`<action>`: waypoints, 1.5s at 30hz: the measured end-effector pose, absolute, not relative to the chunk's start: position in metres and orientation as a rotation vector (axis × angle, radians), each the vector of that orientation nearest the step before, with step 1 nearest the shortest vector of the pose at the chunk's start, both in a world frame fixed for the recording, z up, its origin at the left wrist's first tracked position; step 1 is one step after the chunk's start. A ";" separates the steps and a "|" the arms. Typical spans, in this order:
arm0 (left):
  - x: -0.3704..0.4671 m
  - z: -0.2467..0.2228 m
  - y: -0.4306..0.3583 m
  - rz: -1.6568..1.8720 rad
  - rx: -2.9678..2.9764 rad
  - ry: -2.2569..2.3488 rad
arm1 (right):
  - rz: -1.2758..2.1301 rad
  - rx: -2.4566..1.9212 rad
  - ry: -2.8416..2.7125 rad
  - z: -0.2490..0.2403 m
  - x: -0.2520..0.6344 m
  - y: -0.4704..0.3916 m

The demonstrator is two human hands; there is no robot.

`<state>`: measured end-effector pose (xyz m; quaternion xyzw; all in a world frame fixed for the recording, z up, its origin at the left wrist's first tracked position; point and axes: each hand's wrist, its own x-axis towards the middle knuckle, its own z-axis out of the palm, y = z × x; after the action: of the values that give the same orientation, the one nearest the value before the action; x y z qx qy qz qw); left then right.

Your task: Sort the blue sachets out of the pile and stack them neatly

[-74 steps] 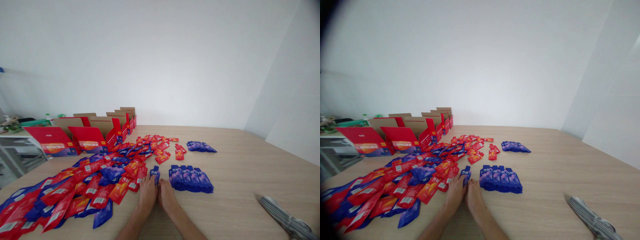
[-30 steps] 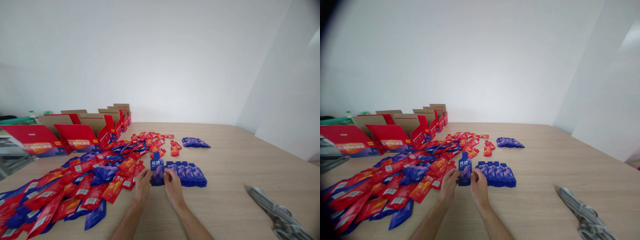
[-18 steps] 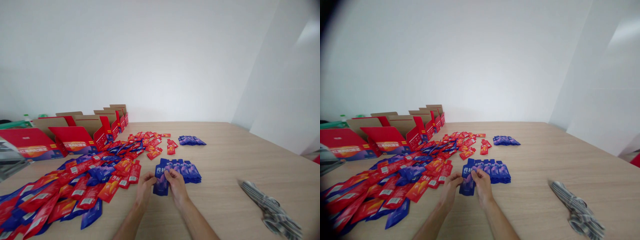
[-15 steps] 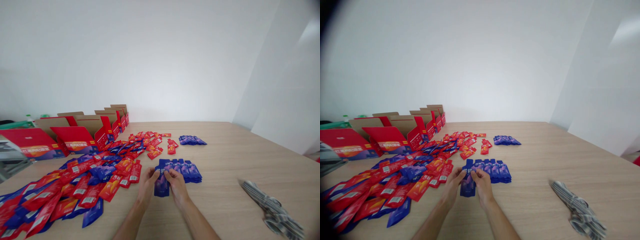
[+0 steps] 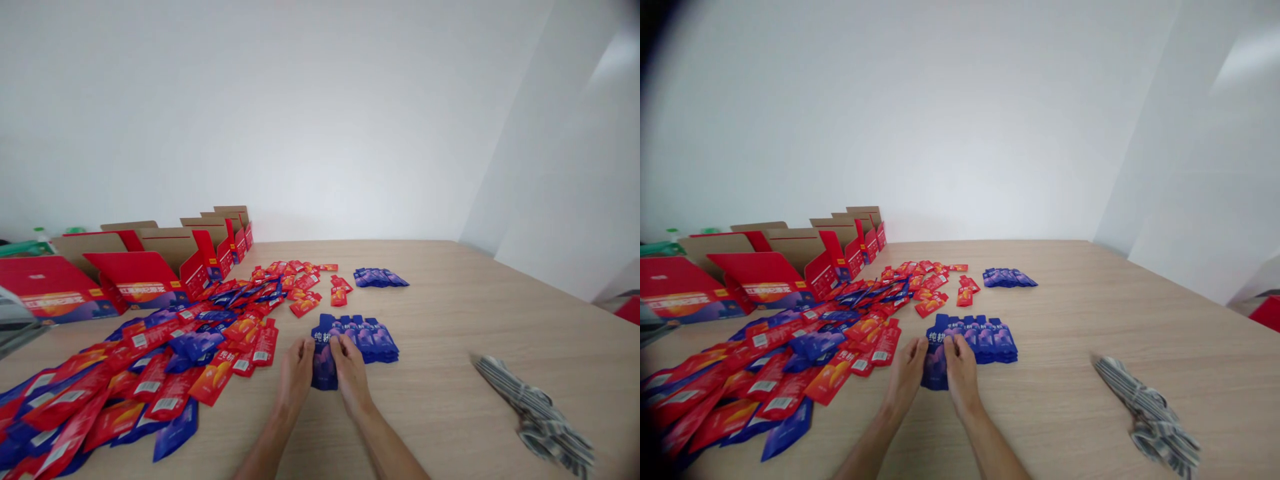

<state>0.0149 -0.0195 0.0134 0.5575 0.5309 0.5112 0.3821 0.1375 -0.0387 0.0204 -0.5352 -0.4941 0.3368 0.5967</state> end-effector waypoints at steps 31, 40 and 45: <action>0.064 0.016 -0.022 1.326 1.253 1.309 | 1.097 -1.115 -1.155 0.015 0.207 -0.065; 0.093 0.027 -0.016 1.186 1.383 1.084 | 1.025 -1.086 -1.035 0.025 0.237 -0.055; 0.113 0.029 -0.018 0.948 1.887 1.329 | 0.895 -1.216 -1.006 0.029 0.259 -0.043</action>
<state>0.1127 -0.0185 0.0287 0.7172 0.5050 0.3602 0.3176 0.2588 -0.0428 0.0291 -0.5280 -0.4368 0.3887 0.6159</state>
